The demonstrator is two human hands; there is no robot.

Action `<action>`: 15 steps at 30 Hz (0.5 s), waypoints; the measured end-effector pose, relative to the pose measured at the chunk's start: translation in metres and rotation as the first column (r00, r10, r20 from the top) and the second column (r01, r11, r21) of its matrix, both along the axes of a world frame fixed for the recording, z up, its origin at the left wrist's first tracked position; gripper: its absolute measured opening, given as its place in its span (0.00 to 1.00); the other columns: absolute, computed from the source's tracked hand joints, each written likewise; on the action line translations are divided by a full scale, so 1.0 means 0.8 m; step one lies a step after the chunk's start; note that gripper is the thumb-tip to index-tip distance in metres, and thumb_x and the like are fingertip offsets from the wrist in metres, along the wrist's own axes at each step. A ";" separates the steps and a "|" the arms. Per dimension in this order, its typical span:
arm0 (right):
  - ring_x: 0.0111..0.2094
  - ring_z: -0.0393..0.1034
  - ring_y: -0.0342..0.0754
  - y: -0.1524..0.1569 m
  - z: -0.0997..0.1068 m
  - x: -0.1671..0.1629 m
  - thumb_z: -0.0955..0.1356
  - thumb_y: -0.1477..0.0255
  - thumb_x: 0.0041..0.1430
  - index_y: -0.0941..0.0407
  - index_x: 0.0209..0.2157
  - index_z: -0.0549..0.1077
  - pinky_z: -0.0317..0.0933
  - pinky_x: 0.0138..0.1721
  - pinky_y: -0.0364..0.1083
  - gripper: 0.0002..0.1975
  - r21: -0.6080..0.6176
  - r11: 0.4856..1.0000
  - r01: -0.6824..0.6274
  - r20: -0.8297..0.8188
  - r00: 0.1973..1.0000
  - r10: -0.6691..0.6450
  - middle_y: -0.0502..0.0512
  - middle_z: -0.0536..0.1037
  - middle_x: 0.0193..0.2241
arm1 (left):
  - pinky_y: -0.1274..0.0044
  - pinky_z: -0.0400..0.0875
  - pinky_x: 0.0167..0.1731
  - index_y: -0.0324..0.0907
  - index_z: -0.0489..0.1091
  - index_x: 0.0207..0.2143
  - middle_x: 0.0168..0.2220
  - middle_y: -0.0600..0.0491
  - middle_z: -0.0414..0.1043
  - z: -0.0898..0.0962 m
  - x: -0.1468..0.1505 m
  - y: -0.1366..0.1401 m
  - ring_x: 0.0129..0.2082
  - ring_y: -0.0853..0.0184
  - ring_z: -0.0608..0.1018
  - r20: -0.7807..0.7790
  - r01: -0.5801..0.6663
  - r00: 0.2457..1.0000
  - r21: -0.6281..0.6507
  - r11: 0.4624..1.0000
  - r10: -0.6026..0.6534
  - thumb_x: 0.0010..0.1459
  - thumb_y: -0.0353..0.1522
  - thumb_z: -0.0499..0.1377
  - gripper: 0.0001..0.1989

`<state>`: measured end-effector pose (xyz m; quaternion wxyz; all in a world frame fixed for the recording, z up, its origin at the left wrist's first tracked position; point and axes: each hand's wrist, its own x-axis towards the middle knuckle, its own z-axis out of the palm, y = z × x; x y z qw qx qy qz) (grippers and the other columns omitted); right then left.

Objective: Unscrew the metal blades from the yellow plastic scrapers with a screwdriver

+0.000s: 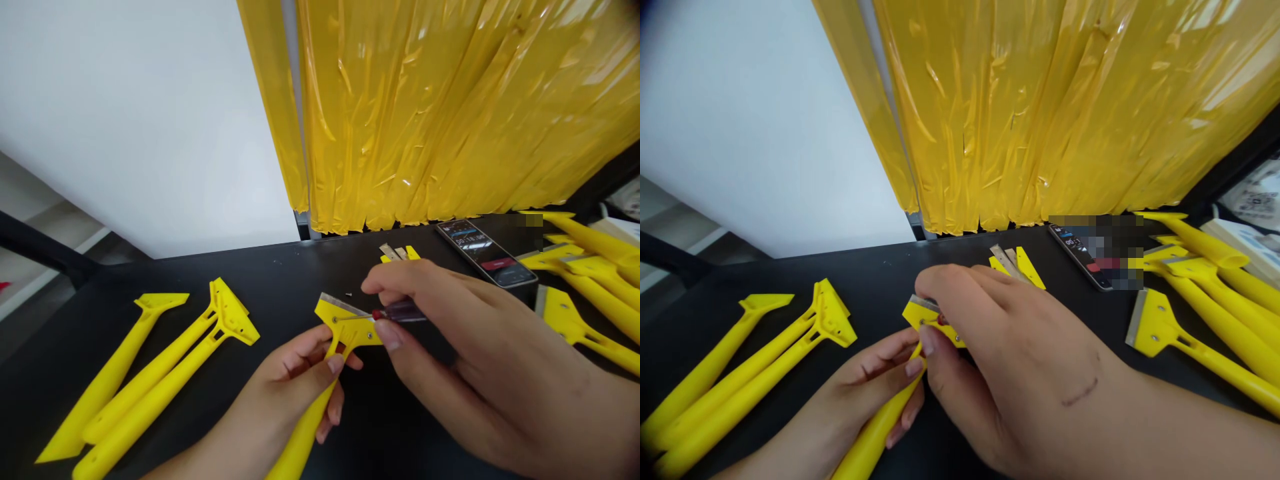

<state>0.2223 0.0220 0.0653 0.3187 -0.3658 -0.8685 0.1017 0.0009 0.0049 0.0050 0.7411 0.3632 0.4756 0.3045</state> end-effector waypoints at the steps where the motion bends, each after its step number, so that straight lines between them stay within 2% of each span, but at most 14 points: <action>1: 0.40 0.79 0.52 0.000 -0.001 0.000 0.63 0.78 0.69 0.54 0.52 0.67 0.71 0.37 0.47 0.12 0.006 1.000 0.011 -0.004 1.000 -0.011 0.57 0.81 0.42 | 0.81 0.61 0.21 0.42 0.78 0.43 0.22 0.56 0.68 0.000 0.000 0.000 0.21 0.71 0.66 -0.002 0.003 1.000 -0.006 1.000 -0.003 0.65 0.40 0.66 0.12; 5: 0.41 0.80 0.51 0.001 -0.002 -0.002 0.62 0.79 0.68 0.55 0.54 0.65 0.72 0.38 0.47 0.15 0.004 1.000 0.023 0.018 1.000 -0.023 0.58 0.82 0.43 | 0.81 0.61 0.21 0.41 0.78 0.42 0.22 0.56 0.69 0.000 0.002 0.002 0.21 0.71 0.67 -0.017 -0.006 1.000 -0.009 1.000 0.006 0.66 0.40 0.65 0.11; 8: 0.40 0.80 0.51 0.002 -0.001 -0.003 0.61 0.78 0.70 0.55 0.53 0.67 0.72 0.35 0.47 0.12 -0.015 0.999 0.047 0.036 0.998 -0.046 0.57 0.82 0.43 | 0.80 0.60 0.22 0.41 0.78 0.42 0.22 0.56 0.69 0.000 0.002 0.003 0.20 0.71 0.67 -0.016 0.014 1.000 -0.004 1.000 -0.015 0.66 0.40 0.65 0.12; 11: 0.44 0.79 0.51 0.003 -0.002 -0.001 0.62 0.78 0.69 0.54 0.53 0.67 0.72 0.40 0.46 0.12 -0.012 1.000 0.020 0.025 0.999 -0.020 0.57 0.81 0.46 | 0.80 0.60 0.22 0.41 0.77 0.41 0.22 0.56 0.69 0.000 0.002 0.003 0.20 0.71 0.66 -0.013 0.015 1.000 -0.001 1.000 -0.015 0.65 0.41 0.65 0.12; 15: 0.44 0.78 0.50 0.002 -0.003 0.001 0.62 0.79 0.69 0.55 0.52 0.68 0.71 0.42 0.46 0.13 0.012 1.000 0.015 0.022 1.000 -0.015 0.56 0.81 0.45 | 0.80 0.60 0.22 0.41 0.77 0.40 0.23 0.56 0.69 0.000 0.001 0.003 0.21 0.72 0.66 -0.025 0.025 0.999 0.000 1.000 -0.025 0.66 0.41 0.65 0.12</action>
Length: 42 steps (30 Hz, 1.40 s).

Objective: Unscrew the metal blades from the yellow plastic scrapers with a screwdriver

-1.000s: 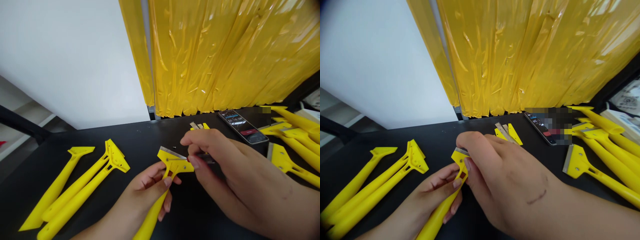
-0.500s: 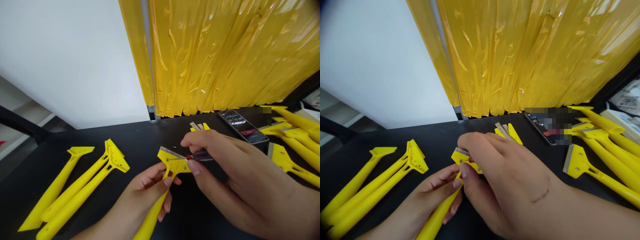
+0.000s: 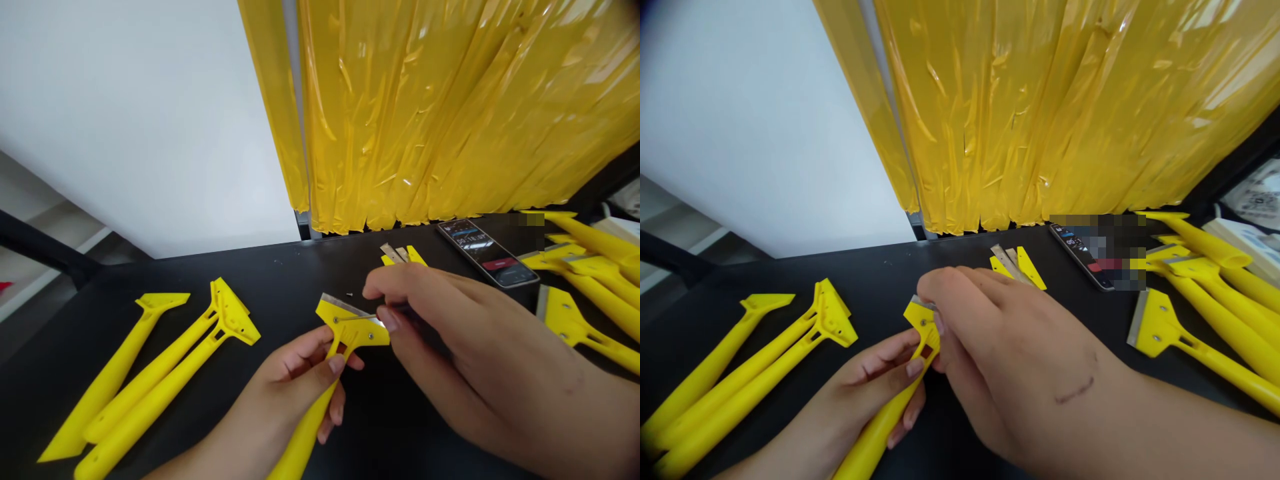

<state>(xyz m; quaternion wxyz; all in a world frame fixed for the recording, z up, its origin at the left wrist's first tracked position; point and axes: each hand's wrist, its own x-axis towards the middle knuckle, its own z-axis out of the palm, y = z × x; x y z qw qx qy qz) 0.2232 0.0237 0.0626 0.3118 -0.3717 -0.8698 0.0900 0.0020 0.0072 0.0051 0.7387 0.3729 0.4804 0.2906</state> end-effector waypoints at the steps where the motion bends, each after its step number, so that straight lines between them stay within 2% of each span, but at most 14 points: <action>1: 0.44 0.78 0.50 0.000 0.000 0.000 0.63 0.79 0.69 0.55 0.52 0.68 0.70 0.42 0.47 0.13 0.010 1.000 -0.004 -0.003 1.000 0.004 0.56 0.80 0.45 | 0.80 0.60 0.22 0.42 0.77 0.40 0.23 0.56 0.69 0.000 0.000 0.000 0.21 0.71 0.67 -0.002 -0.001 1.000 0.003 1.000 0.001 0.66 0.41 0.65 0.11; 6: 0.37 0.76 0.49 -0.001 0.003 -0.004 0.62 0.80 0.67 0.54 0.49 0.68 0.67 0.35 0.47 0.12 -0.030 0.999 -0.012 0.039 0.999 0.013 0.53 0.79 0.39 | 0.80 0.60 0.22 0.41 0.76 0.41 0.23 0.56 0.69 0.000 0.000 0.000 0.21 0.72 0.66 -0.004 0.006 1.000 -0.001 1.000 -0.006 0.66 0.42 0.63 0.13; 12: 0.35 0.75 0.49 -0.001 0.004 -0.002 0.61 0.80 0.69 0.54 0.48 0.69 0.65 0.33 0.49 0.12 -0.056 0.998 -0.009 0.052 0.999 0.012 0.53 0.79 0.38 | 0.80 0.59 0.22 0.40 0.76 0.43 0.23 0.56 0.69 0.001 -0.001 0.000 0.21 0.72 0.66 -0.017 0.045 0.999 0.009 0.999 -0.045 0.68 0.43 0.62 0.15; 19: 0.43 0.78 0.49 -0.004 0.002 -0.001 0.64 0.79 0.69 0.51 0.48 0.68 0.67 0.41 0.49 0.11 -0.029 0.999 -0.017 0.000 1.000 0.017 0.50 0.81 0.44 | 0.81 0.61 0.21 0.42 0.75 0.40 0.23 0.57 0.69 -0.001 0.001 -0.001 0.21 0.72 0.67 -0.011 0.001 1.000 0.011 1.000 -0.001 0.67 0.41 0.64 0.12; 22: 0.40 0.78 0.49 -0.003 0.003 -0.003 0.63 0.77 0.70 0.52 0.47 0.69 0.67 0.37 0.48 0.08 -0.041 0.999 0.007 0.007 1.000 -0.006 0.52 0.82 0.43 | 0.81 0.61 0.21 0.42 0.76 0.40 0.23 0.57 0.70 -0.002 -0.001 -0.002 0.21 0.72 0.67 -0.009 0.012 1.000 0.004 1.000 -0.012 0.67 0.42 0.63 0.12; 25: 0.36 0.78 0.49 -0.002 0.004 -0.005 0.61 0.79 0.70 0.54 0.51 0.69 0.67 0.33 0.48 0.12 -0.061 0.998 0.020 0.025 1.000 -0.019 0.53 0.82 0.41 | 0.81 0.61 0.21 0.41 0.76 0.41 0.23 0.57 0.70 -0.003 -0.003 -0.003 0.20 0.72 0.66 -0.014 0.028 1.000 0.015 1.000 -0.027 0.68 0.42 0.62 0.13; 27: 0.41 0.79 0.49 -0.002 0.003 -0.004 0.61 0.79 0.70 0.53 0.53 0.68 0.69 0.37 0.48 0.14 -0.048 0.999 0.003 0.025 1.000 -0.002 0.53 0.82 0.44 | 0.82 0.61 0.21 0.41 0.76 0.41 0.22 0.57 0.69 -0.004 -0.003 -0.003 0.20 0.73 0.66 -0.016 0.030 0.999 0.024 0.999 -0.030 0.68 0.42 0.62 0.13; 29: 0.46 0.78 0.50 -0.001 0.001 -0.003 0.62 0.78 0.71 0.53 0.54 0.68 0.71 0.44 0.48 0.13 -0.004 1.000 0.005 0.012 1.000 -0.005 0.54 0.81 0.47 | 0.82 0.62 0.20 0.40 0.76 0.42 0.27 0.54 0.74 -0.006 -0.002 -0.003 0.21 0.73 0.68 -0.001 0.033 0.999 0.038 0.999 -0.033 0.67 0.41 0.63 0.12; 32: 0.46 0.78 0.49 -0.002 0.000 -0.001 0.62 0.78 0.71 0.54 0.57 0.66 0.71 0.48 0.48 0.16 0.060 0.996 0.066 -0.006 0.998 -0.065 0.55 0.82 0.48 | 0.82 0.64 0.20 0.40 0.77 0.44 0.33 0.52 0.77 -0.007 -0.001 -0.001 0.22 0.73 0.70 0.021 0.043 0.999 0.050 0.998 -0.044 0.66 0.40 0.64 0.12; 34: 0.46 0.78 0.49 -0.003 0.000 -0.001 0.62 0.79 0.68 0.55 0.58 0.65 0.72 0.49 0.48 0.18 0.066 0.996 0.067 0.011 0.998 -0.068 0.56 0.81 0.47 | 0.82 0.64 0.20 0.40 0.76 0.43 0.27 0.54 0.74 -0.007 -0.001 0.000 0.21 0.72 0.69 0.007 0.044 0.999 0.049 0.998 -0.044 0.67 0.40 0.63 0.12; 36: 0.44 0.79 0.51 -0.004 0.001 -0.001 0.62 0.79 0.67 0.55 0.55 0.66 0.73 0.45 0.50 0.16 0.076 0.996 0.043 0.053 0.997 -0.047 0.56 0.81 0.46 | 0.82 0.63 0.20 0.40 0.76 0.42 0.23 0.56 0.71 -0.006 -0.001 -0.001 0.20 0.72 0.68 -0.002 0.057 0.998 0.046 0.997 -0.057 0.68 0.42 0.62 0.13; 39: 0.42 0.80 0.53 -0.003 0.004 -0.004 0.60 0.81 0.68 0.55 0.52 0.67 0.72 0.38 0.50 0.14 0.104 0.994 0.041 0.082 0.995 -0.049 0.58 0.83 0.45 | 0.82 0.63 0.20 0.40 0.76 0.43 0.23 0.56 0.71 -0.003 -0.001 -0.003 0.20 0.73 0.67 0.005 0.063 0.998 0.046 0.997 -0.063 0.68 0.42 0.62 0.13; 42: 0.44 0.80 0.54 -0.002 0.005 -0.006 0.61 0.81 0.68 0.56 0.53 0.67 0.72 0.40 0.51 0.15 0.098 0.995 0.027 0.069 0.997 -0.034 0.59 0.82 0.46 | 0.82 0.64 0.21 0.41 0.76 0.42 0.23 0.56 0.72 -0.001 -0.001 -0.004 0.21 0.72 0.69 0.003 0.014 1.000 0.017 1.000 -0.014 0.67 0.40 0.63 0.11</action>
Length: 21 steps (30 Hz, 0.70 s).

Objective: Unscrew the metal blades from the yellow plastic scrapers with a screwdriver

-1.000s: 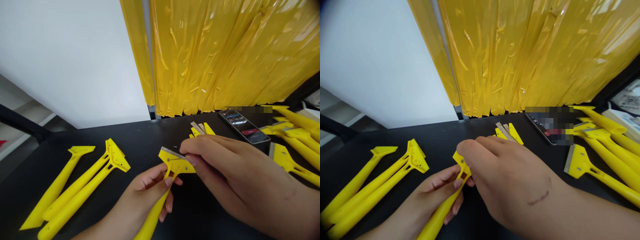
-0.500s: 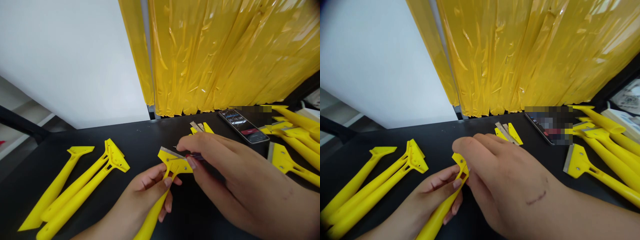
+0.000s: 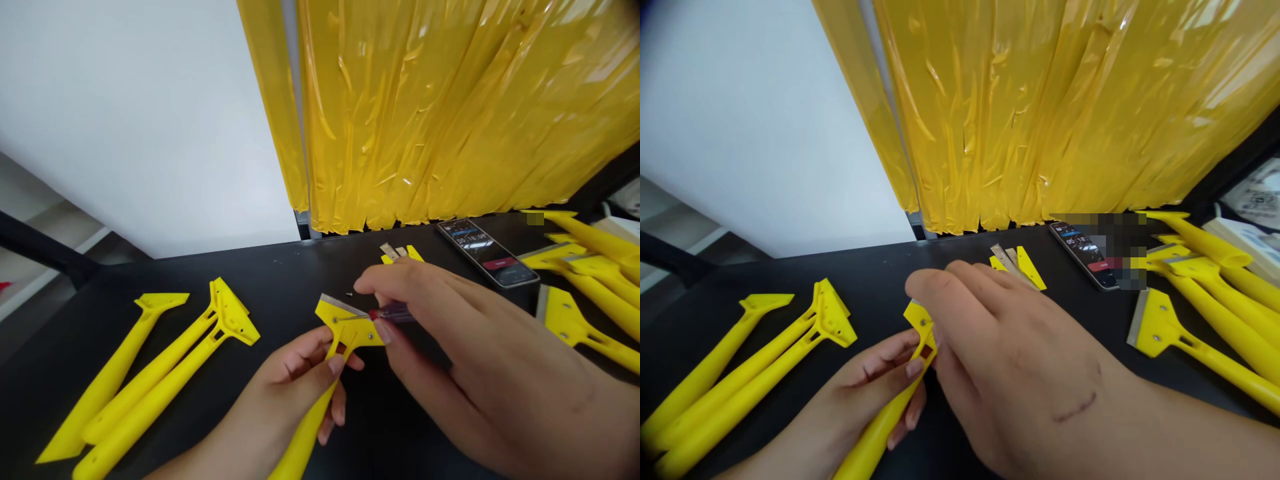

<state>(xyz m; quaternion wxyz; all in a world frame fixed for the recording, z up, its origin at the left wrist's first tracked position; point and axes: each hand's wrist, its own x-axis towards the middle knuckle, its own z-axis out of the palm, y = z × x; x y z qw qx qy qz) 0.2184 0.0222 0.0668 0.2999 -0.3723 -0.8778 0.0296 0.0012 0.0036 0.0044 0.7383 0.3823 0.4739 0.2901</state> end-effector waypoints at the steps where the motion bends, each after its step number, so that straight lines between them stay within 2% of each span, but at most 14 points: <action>1: 0.44 0.80 0.54 0.000 -0.001 0.000 0.61 0.81 0.68 0.55 0.53 0.67 0.72 0.40 0.52 0.15 -0.009 1.000 -0.011 0.003 1.000 0.011 0.59 0.82 0.47 | 0.82 0.64 0.21 0.41 0.76 0.42 0.23 0.56 0.71 0.000 0.000 0.000 0.21 0.71 0.70 -0.001 -0.009 1.000 -0.012 1.000 0.009 0.66 0.40 0.64 0.11; 4: 0.44 0.79 0.52 -0.003 -0.003 0.003 0.63 0.78 0.70 0.52 0.53 0.67 0.72 0.40 0.49 0.13 -0.069 0.997 -0.017 -0.082 0.997 0.012 0.55 0.82 0.46 | 0.81 0.63 0.21 0.41 0.77 0.43 0.22 0.56 0.70 0.001 0.000 0.003 0.22 0.71 0.70 0.008 -0.030 1.000 -0.030 0.999 0.030 0.65 0.39 0.65 0.10; 6: 0.40 0.78 0.46 -0.006 -0.004 0.005 0.68 0.73 0.71 0.48 0.51 0.69 0.71 0.38 0.44 0.10 -0.158 0.987 0.013 -0.285 0.957 -0.058 0.48 0.80 0.43 | 0.81 0.63 0.22 0.41 0.77 0.43 0.23 0.57 0.69 0.002 0.001 0.004 0.22 0.71 0.69 0.013 -0.065 0.998 -0.041 0.997 0.065 0.66 0.38 0.65 0.09; 7: 0.37 0.76 0.44 -0.006 -0.004 0.006 0.71 0.70 0.70 0.46 0.48 0.71 0.70 0.36 0.41 0.08 -0.213 0.977 0.029 -0.404 0.907 -0.115 0.46 0.79 0.40 | 0.81 0.63 0.23 0.41 0.77 0.44 0.24 0.57 0.70 0.003 0.001 0.004 0.22 0.72 0.68 0.009 -0.091 0.996 -0.042 0.995 0.092 0.66 0.38 0.65 0.10; 9: 0.33 0.71 0.42 -0.004 -0.003 0.005 0.73 0.64 0.69 0.46 0.41 0.74 0.67 0.33 0.39 0.04 -0.323 0.946 0.029 -0.614 0.754 -0.233 0.44 0.76 0.34 | 0.81 0.63 0.23 0.41 0.77 0.44 0.29 0.55 0.73 0.008 0.001 0.002 0.23 0.72 0.69 0.007 -0.130 0.991 -0.045 0.990 0.131 0.66 0.37 0.66 0.10; 11: 0.33 0.68 0.42 0.002 -0.003 0.003 0.73 0.62 0.70 0.47 0.37 0.75 0.66 0.34 0.40 0.07 -0.408 0.911 -0.056 -0.743 0.600 -0.296 0.45 0.74 0.32 | 0.80 0.64 0.23 0.41 0.78 0.44 0.36 0.52 0.77 0.012 0.001 0.000 0.24 0.73 0.69 0.017 -0.165 0.986 -0.052 0.985 0.166 0.64 0.36 0.67 0.10; 13: 0.34 0.68 0.43 0.012 -0.004 0.000 0.72 0.62 0.71 0.49 0.38 0.75 0.65 0.36 0.41 0.07 -0.480 0.853 -0.208 -0.800 0.503 -0.327 0.46 0.73 0.32 | 0.80 0.64 0.24 0.41 0.78 0.44 0.40 0.50 0.78 0.016 0.000 -0.002 0.24 0.73 0.70 0.024 -0.187 0.982 -0.049 0.981 0.188 0.64 0.36 0.68 0.09; 16: 0.33 0.68 0.43 0.027 -0.010 -0.001 0.74 0.64 0.68 0.52 0.36 0.75 0.67 0.35 0.41 0.08 -0.553 0.709 -0.437 -0.824 0.412 -0.388 0.47 0.71 0.31 | 0.79 0.67 0.26 0.41 0.80 0.42 0.34 0.51 0.77 0.018 -0.004 -0.002 0.25 0.71 0.71 -0.001 -0.198 0.980 -0.008 0.980 0.198 0.66 0.38 0.65 0.10; 18: 0.34 0.68 0.43 0.035 -0.015 0.000 0.74 0.63 0.67 0.53 0.34 0.75 0.69 0.37 0.43 0.11 -0.556 0.644 -0.525 -0.831 0.350 -0.432 0.48 0.70 0.32 | 0.79 0.69 0.29 0.43 0.81 0.42 0.33 0.51 0.78 0.017 -0.008 0.000 0.27 0.70 0.72 -0.044 -0.222 0.973 0.062 0.973 0.225 0.67 0.40 0.64 0.11; 20: 0.35 0.69 0.44 0.039 -0.019 0.000 0.72 0.61 0.69 0.54 0.34 0.74 0.70 0.40 0.45 0.13 -0.573 0.619 -0.538 -0.820 0.357 -0.448 0.49 0.70 0.34 | 0.79 0.71 0.30 0.46 0.82 0.45 0.37 0.51 0.81 0.016 -0.014 0.003 0.29 0.69 0.74 -0.121 -0.224 0.961 0.183 0.957 0.248 0.66 0.41 0.65 0.11; 21: 0.33 0.68 0.44 0.040 -0.021 0.000 0.71 0.60 0.70 0.53 0.35 0.73 0.69 0.38 0.45 0.13 -0.615 0.604 -0.508 -0.789 0.413 -0.456 0.48 0.70 0.33 | 0.79 0.72 0.32 0.49 0.82 0.49 0.41 0.52 0.82 0.016 -0.017 0.005 0.31 0.68 0.75 -0.179 -0.202 0.950 0.269 0.942 0.255 0.66 0.41 0.66 0.12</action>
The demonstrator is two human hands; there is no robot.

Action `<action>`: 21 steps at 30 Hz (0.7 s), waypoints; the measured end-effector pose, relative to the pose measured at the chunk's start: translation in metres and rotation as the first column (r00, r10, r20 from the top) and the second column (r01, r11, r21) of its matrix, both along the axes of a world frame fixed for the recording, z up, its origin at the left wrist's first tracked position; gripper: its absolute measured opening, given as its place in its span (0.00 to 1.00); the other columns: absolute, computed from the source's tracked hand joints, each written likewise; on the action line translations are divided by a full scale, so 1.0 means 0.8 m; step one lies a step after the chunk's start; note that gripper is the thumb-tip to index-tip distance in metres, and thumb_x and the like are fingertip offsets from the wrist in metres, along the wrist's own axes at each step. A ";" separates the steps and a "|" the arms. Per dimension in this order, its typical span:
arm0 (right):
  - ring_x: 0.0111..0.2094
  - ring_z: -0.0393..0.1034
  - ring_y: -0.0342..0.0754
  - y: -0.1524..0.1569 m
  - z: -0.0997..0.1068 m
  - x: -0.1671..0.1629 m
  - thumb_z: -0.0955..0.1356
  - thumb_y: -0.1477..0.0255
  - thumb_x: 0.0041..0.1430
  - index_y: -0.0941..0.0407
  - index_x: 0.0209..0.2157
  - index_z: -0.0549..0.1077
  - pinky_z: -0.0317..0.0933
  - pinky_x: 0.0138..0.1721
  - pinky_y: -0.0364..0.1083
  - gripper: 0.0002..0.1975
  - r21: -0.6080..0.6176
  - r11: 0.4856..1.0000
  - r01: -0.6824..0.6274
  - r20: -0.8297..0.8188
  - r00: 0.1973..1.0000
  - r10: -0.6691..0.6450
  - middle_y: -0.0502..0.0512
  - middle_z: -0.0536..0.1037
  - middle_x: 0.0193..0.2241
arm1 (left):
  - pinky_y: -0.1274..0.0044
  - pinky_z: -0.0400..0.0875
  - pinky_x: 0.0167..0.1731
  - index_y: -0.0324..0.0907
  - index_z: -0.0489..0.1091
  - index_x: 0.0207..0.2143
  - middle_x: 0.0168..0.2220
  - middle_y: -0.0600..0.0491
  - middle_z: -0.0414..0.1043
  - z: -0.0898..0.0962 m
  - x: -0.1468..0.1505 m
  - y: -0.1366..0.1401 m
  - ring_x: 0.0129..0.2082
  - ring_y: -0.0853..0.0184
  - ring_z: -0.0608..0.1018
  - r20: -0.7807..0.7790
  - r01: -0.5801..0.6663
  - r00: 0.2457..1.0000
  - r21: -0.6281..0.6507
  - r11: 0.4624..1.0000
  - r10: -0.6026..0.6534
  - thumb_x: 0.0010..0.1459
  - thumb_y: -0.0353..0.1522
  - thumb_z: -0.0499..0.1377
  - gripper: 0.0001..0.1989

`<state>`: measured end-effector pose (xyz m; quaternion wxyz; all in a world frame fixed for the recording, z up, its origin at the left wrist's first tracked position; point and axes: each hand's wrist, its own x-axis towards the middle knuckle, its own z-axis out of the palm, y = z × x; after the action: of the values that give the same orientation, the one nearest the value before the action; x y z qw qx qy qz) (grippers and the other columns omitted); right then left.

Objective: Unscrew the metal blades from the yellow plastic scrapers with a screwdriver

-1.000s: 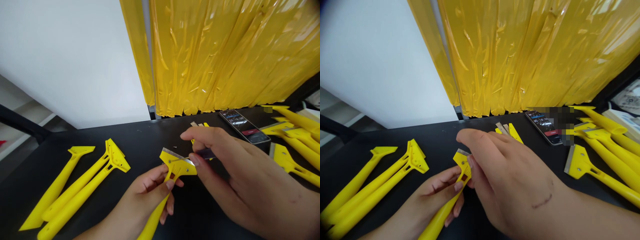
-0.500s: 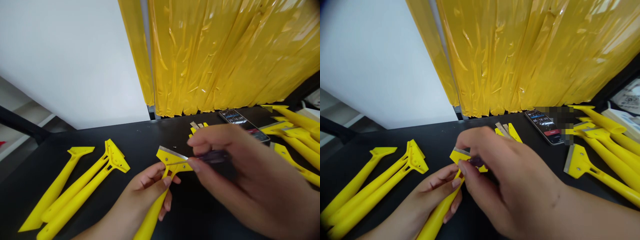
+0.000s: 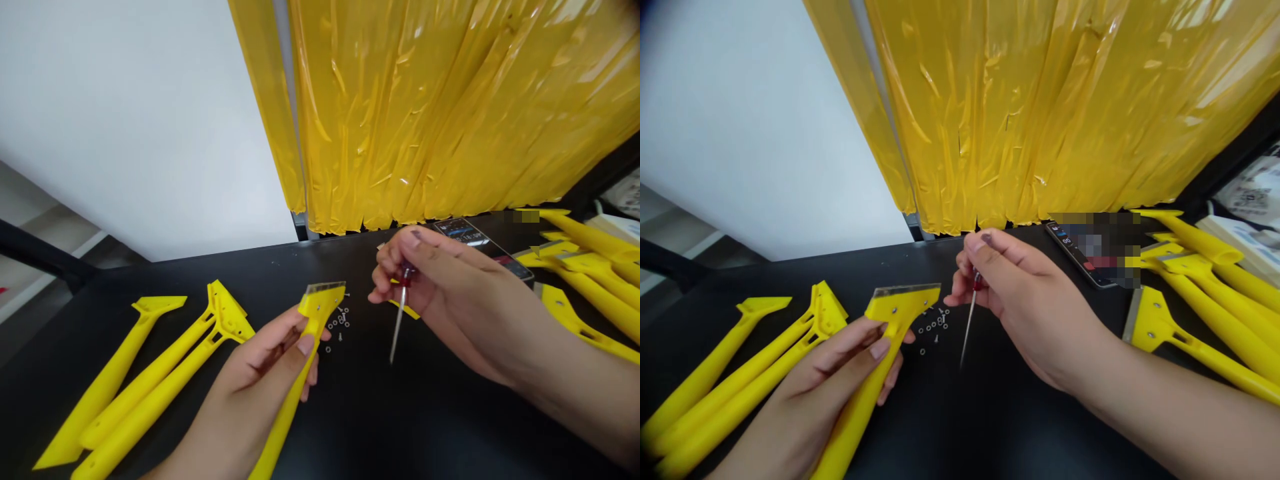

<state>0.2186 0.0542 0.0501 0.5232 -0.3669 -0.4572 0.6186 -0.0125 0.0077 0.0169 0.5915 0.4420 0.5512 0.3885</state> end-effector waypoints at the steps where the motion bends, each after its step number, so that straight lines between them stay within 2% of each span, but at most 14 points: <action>1: 0.31 0.67 0.43 0.001 -0.002 0.000 0.70 0.60 0.71 0.53 0.36 0.73 0.67 0.35 0.45 0.12 -0.017 1.000 -0.021 0.106 0.994 0.023 0.47 0.69 0.32 | 0.78 0.74 0.35 0.52 0.81 0.52 0.45 0.52 0.82 0.000 -0.003 0.002 0.34 0.67 0.77 -0.095 0.022 0.995 0.090 0.996 -0.014 0.66 0.41 0.66 0.14; 2: 0.28 0.64 0.43 0.001 -0.004 -0.001 0.69 0.60 0.70 0.53 0.37 0.73 0.64 0.32 0.44 0.11 -0.045 0.997 -0.056 0.248 0.966 0.066 0.46 0.68 0.30 | 0.78 0.75 0.40 0.55 0.80 0.56 0.50 0.52 0.81 -0.001 -0.007 0.004 0.40 0.65 0.79 -0.201 0.072 0.979 0.190 0.979 -0.033 0.67 0.40 0.65 0.16; 4: 0.26 0.59 0.43 0.000 -0.007 -0.004 0.70 0.58 0.69 0.53 0.37 0.74 0.56 0.28 0.43 0.13 -0.128 0.981 -0.145 0.514 0.836 0.191 0.45 0.65 0.26 | 0.76 0.75 0.50 0.60 0.75 0.61 0.58 0.54 0.77 -0.001 -0.013 0.006 0.51 0.62 0.79 -0.412 0.236 0.908 0.365 0.901 -0.071 0.70 0.37 0.62 0.20; 6: 0.27 0.57 0.43 -0.001 -0.009 -0.007 0.69 0.53 0.68 0.53 0.35 0.73 0.52 0.28 0.43 0.17 -0.198 0.953 -0.230 0.631 0.714 0.303 0.45 0.63 0.25 | 0.75 0.72 0.57 0.62 0.70 0.66 0.61 0.55 0.74 -0.002 -0.018 0.006 0.58 0.62 0.77 -0.591 0.404 0.803 0.445 0.799 -0.076 0.72 0.34 0.58 0.23; 7: 0.27 0.57 0.44 -0.002 -0.011 -0.008 0.68 0.51 0.68 0.53 0.33 0.72 0.52 0.28 0.44 0.20 -0.218 0.941 -0.257 0.643 0.688 0.337 0.45 0.63 0.25 | 0.75 0.71 0.58 0.63 0.67 0.68 0.61 0.55 0.73 -0.002 -0.020 0.005 0.58 0.63 0.77 -0.662 0.468 0.746 0.451 0.760 -0.066 0.73 0.33 0.57 0.25; 9: 0.27 0.56 0.44 -0.002 -0.013 -0.010 0.67 0.49 0.68 0.53 0.31 0.70 0.50 0.28 0.44 0.22 -0.230 0.935 -0.271 0.641 0.681 0.355 0.45 0.62 0.25 | 0.74 0.71 0.59 0.63 0.65 0.69 0.63 0.56 0.72 -0.004 -0.023 0.003 0.58 0.63 0.78 -0.763 0.542 0.645 0.430 0.722 -0.029 0.73 0.32 0.55 0.26; 11: 0.27 0.56 0.43 -0.001 -0.015 -0.010 0.70 0.49 0.65 0.53 0.31 0.71 0.49 0.28 0.44 0.21 -0.231 0.935 -0.269 0.649 0.674 0.354 0.45 0.63 0.25 | 0.73 0.73 0.58 0.63 0.64 0.69 0.63 0.56 0.72 -0.006 -0.024 0.001 0.57 0.63 0.79 -0.816 0.570 0.577 0.416 0.708 0.015 0.73 0.31 0.55 0.26; 15: 0.28 0.59 0.43 0.003 -0.024 -0.010 0.77 0.55 0.59 0.53 0.31 0.72 0.50 0.29 0.44 0.18 -0.235 0.929 -0.287 0.605 0.704 0.371 0.44 0.68 0.26 | 0.69 0.76 0.56 0.60 0.60 0.71 0.63 0.53 0.73 -0.011 -0.025 0.001 0.58 0.59 0.80 -0.854 0.595 0.511 0.433 0.677 0.098 0.74 0.32 0.55 0.27; 21: 0.28 0.58 0.42 0.012 -0.037 -0.010 0.80 0.60 0.54 0.55 0.29 0.72 0.50 0.29 0.43 0.18 -0.225 0.936 -0.270 0.524 0.777 0.350 0.44 0.67 0.25 | 0.63 0.81 0.48 0.58 0.47 0.76 0.64 0.46 0.74 -0.019 -0.027 0.002 0.55 0.52 0.82 -0.883 0.613 0.420 0.447 0.652 0.210 0.73 0.35 0.56 0.34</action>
<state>0.2106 0.0639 0.0204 0.2317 -0.4853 -0.5997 0.5926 -0.0342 0.0096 0.0020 0.0311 0.8396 0.5055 0.1965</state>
